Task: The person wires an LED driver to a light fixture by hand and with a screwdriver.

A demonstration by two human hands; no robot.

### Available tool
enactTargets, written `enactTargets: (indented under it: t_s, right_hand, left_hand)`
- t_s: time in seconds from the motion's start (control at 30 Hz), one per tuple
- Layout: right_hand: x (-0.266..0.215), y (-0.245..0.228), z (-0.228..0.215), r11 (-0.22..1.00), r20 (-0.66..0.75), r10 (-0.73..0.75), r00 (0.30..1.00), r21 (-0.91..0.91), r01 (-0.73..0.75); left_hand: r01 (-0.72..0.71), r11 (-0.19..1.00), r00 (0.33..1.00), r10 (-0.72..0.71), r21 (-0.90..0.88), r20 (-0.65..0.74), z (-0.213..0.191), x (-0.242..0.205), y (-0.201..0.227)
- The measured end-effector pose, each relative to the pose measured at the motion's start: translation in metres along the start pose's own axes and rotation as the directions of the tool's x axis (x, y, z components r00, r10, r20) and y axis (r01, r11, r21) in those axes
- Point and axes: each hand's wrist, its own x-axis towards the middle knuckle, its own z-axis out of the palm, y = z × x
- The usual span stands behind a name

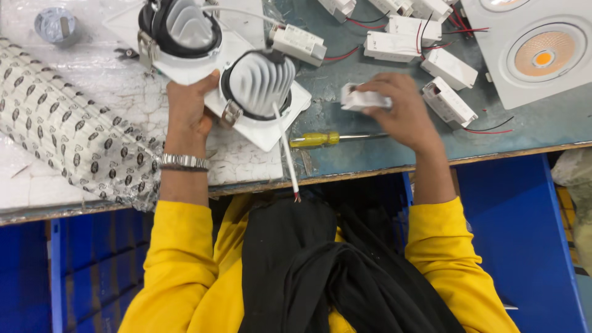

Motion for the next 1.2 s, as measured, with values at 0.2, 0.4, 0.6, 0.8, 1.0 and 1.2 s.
enactTargets:
  t_s: [0.2,0.4,0.6,0.8,1.0,1.2]
  right_hand:
    - [-0.004,-0.026,0.033,0.999,0.057,-0.050,0.997,-0.009,0.050]
    - [-0.019,-0.022,0.033,0.996,0.084,-0.055,0.995,0.079,0.048]
    - [-0.027,-0.015,0.037,0.996,0.075,-0.085,0.994,0.045,0.082]
    - [-0.028,-0.008,0.040,0.992,0.067,-0.119,0.991,0.058,0.115]
    - [-0.032,-0.009,0.040,0.993,0.031,-0.099,0.995,0.072,0.097]
    - [-0.030,-0.009,0.039,0.995,0.041,-0.032,0.999,0.100,0.028]
  left_hand:
    - [0.122,0.982,0.989,-0.107,-0.147,0.106,0.007,-0.023,0.017]
    - [-0.130,0.968,0.985,0.150,-0.215,0.080,0.004,-0.068,0.032]
    - [-0.711,-0.181,0.453,0.622,0.680,0.638,0.015,-0.137,0.020]
    - [-0.949,-0.025,0.315,-0.135,0.315,0.939,0.034,-0.169,0.017]
    - [-0.988,-0.031,0.151,-0.085,0.149,0.985,0.069,-0.136,-0.006]
    - [-0.958,0.101,0.284,0.184,0.269,0.941,0.118,-0.111,-0.037]
